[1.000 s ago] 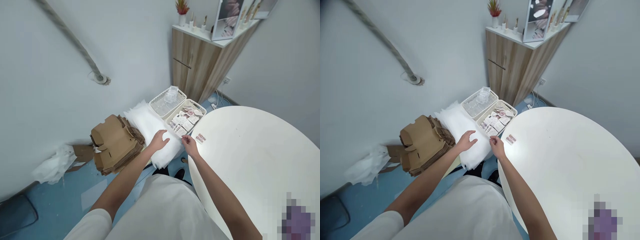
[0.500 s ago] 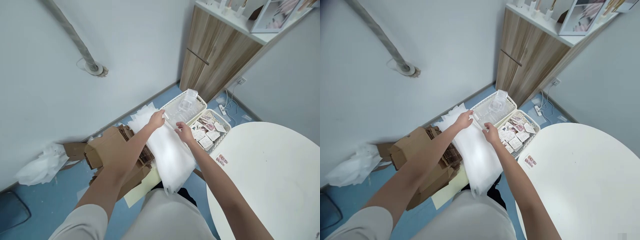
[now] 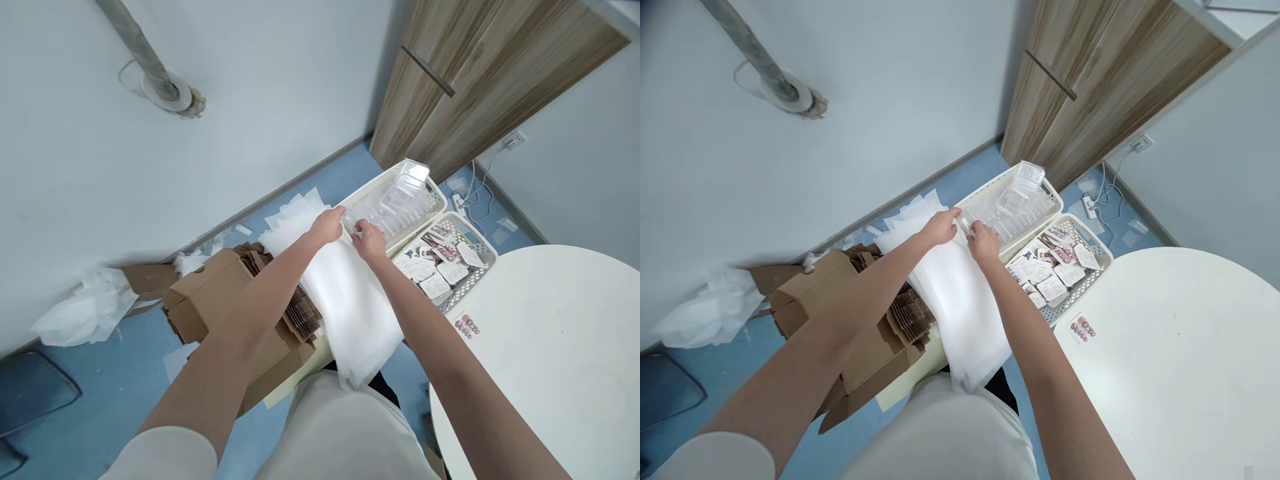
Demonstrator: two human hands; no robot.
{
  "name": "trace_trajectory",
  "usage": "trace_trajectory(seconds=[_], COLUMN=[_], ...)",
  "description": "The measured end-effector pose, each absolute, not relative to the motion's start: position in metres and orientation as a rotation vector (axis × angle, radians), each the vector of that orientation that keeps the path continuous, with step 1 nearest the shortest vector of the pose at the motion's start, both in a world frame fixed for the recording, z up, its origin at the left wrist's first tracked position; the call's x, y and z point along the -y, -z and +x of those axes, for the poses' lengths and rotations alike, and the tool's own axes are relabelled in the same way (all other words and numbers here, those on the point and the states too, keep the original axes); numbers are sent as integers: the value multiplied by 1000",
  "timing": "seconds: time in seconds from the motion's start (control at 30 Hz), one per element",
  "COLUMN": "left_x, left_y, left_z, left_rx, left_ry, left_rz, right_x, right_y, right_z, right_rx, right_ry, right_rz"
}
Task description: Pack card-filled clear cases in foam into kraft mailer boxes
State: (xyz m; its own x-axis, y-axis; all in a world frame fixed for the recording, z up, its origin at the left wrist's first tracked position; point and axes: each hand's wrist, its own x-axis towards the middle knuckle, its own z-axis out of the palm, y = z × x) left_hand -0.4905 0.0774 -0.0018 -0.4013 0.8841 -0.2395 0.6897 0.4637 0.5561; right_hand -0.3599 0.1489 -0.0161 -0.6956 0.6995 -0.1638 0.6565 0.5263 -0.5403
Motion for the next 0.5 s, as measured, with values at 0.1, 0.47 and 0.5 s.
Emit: trace_trajectory(seconds=[0.1, 0.47, 0.5], left_x=[-77, -91, -94], left_y=[1, -31, -35], left_z=[-491, -474, -468], left_rx=[-2196, -2161, -2117], left_ry=[-567, -1091, -1149], left_rz=[1295, 1219, 1207], right_x=[-153, -164, -165], right_y=[18, -25, -31], right_z=[-362, -331, -322], right_rx=[2684, 2073, 1982], right_ry=[-900, -1267, -1342], right_rz=[-1204, -1105, -1105])
